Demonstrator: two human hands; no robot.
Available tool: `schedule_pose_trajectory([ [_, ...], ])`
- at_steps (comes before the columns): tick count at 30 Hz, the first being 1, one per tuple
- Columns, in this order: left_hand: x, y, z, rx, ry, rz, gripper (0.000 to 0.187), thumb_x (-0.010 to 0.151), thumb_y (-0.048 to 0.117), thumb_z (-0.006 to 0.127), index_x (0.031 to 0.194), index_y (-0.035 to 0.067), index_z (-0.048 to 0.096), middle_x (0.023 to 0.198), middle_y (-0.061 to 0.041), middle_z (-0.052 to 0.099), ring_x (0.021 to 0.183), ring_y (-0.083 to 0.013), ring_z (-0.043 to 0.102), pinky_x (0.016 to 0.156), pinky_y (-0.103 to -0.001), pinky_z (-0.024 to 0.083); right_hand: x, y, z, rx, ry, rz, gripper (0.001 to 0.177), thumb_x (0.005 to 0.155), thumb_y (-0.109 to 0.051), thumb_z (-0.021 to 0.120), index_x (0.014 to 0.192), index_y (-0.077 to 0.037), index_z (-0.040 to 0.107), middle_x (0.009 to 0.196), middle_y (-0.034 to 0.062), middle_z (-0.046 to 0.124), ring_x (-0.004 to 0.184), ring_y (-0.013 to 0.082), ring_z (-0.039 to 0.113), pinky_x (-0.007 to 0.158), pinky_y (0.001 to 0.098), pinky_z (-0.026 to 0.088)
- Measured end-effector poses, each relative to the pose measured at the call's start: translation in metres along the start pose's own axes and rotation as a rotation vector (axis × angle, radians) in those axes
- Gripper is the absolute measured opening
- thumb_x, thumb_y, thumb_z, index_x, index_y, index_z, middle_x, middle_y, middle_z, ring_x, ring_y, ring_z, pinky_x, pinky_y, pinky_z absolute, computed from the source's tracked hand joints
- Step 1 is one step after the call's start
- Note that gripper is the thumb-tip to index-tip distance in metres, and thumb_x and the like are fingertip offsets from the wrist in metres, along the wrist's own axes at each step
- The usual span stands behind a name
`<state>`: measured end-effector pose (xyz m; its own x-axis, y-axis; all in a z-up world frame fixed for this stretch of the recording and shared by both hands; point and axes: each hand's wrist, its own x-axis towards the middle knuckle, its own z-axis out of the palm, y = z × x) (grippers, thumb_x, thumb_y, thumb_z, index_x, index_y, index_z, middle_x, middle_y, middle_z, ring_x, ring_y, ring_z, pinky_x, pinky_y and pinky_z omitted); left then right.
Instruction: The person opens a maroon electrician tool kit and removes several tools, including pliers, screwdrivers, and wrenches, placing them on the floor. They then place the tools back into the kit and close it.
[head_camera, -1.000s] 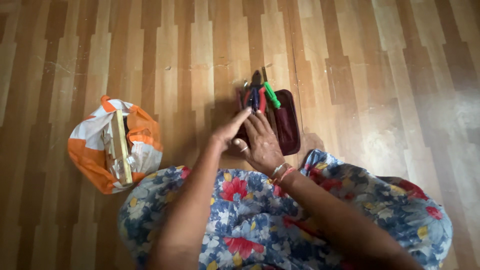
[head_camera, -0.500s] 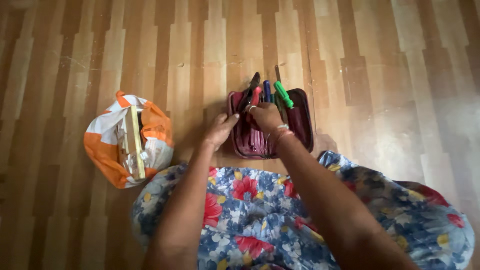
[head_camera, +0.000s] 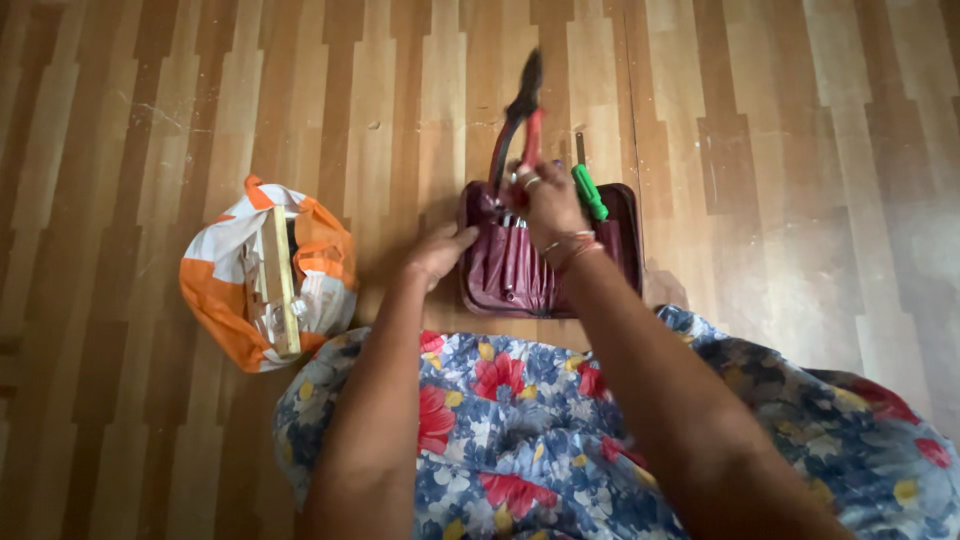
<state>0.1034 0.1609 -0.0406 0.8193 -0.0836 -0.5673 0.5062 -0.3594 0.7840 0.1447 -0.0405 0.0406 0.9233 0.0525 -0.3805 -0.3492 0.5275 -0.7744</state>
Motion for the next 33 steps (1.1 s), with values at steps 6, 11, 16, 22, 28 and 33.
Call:
schedule_pose_trajectory([
  [6, -0.012, 0.011, 0.002, 0.037, 0.249, 0.255, 0.052, 0.091, 0.031, 0.070, 0.133, 0.002, 0.062, 0.127, -0.017, 0.071, 0.119, -0.0298, 0.066, 0.102, -0.041, 0.049, -0.039, -0.059, -0.016, -0.065, -0.027, 0.118, 0.029, 0.104, -0.012, 0.046, 0.131, -0.006, 0.055, 0.103, 0.0047, 0.070, 0.088, 0.0139, 0.068, 0.086, 0.0302, 0.064],
  [11, -0.026, 0.046, 0.019, 0.014, 0.630, 0.633, 0.050, 0.096, 0.030, 0.069, 0.133, -0.001, 0.058, 0.120, -0.016, 0.068, 0.104, -0.0246, 0.066, 0.088, -0.035, 0.054, -0.071, -0.019, -0.035, -0.082, -0.102, 0.201, 0.029, 0.105, -0.008, 0.048, 0.131, -0.003, 0.058, 0.095, 0.0071, 0.065, 0.084, 0.0159, 0.066, 0.082, 0.0334, 0.062],
  [16, -0.040, 0.060, 0.038, -0.088, 0.275, 0.492, 0.032, 0.102, 0.027, 0.067, 0.119, 0.000, 0.071, 0.099, -0.007, 0.072, 0.087, -0.0153, 0.065, 0.077, -0.030, 0.053, -0.082, 0.017, -0.049, -0.023, -0.305, 0.229, 0.028, 0.106, -0.008, 0.049, 0.131, -0.002, 0.059, 0.104, 0.0078, 0.069, 0.091, 0.0164, 0.068, 0.083, 0.0320, 0.060],
  [22, -0.019, 0.036, 0.021, -0.464, 0.216, 0.307, 0.024, 0.101, 0.020, 0.063, 0.118, 0.005, 0.071, 0.088, 0.001, 0.068, 0.072, -0.0074, 0.058, 0.063, -0.022, 0.049, -0.064, -0.013, -0.072, -1.116, -0.048, -0.318, 0.038, 0.094, -0.025, 0.073, 0.126, -0.005, 0.067, 0.119, 0.0157, 0.070, 0.108, 0.0287, 0.070, 0.092, 0.0401, 0.057],
  [28, 0.020, -0.018, -0.036, -0.568, 0.403, 0.272, 0.024, 0.104, 0.018, 0.056, 0.119, 0.002, 0.067, 0.092, 0.001, 0.071, 0.074, -0.0078, 0.062, 0.064, -0.024, 0.051, -0.029, -0.043, -0.101, -1.507, 0.196, -0.496, 0.037, 0.089, -0.029, 0.078, 0.115, -0.004, 0.072, 0.116, 0.0227, 0.067, 0.104, 0.0391, 0.066, 0.091, 0.0475, 0.053],
  [33, 0.039, -0.070, -0.048, -0.506, 0.472, 0.137, 0.030, 0.106, 0.023, 0.053, 0.129, 0.004, 0.059, 0.098, 0.000, 0.069, 0.081, -0.0090, 0.066, 0.071, -0.026, 0.056, -0.012, -0.030, -0.112, -1.646, 0.256, -0.292, 0.038, 0.088, -0.040, 0.075, 0.108, -0.009, 0.074, 0.113, 0.0183, 0.070, 0.105, 0.0363, 0.067, 0.092, 0.0466, 0.054],
])
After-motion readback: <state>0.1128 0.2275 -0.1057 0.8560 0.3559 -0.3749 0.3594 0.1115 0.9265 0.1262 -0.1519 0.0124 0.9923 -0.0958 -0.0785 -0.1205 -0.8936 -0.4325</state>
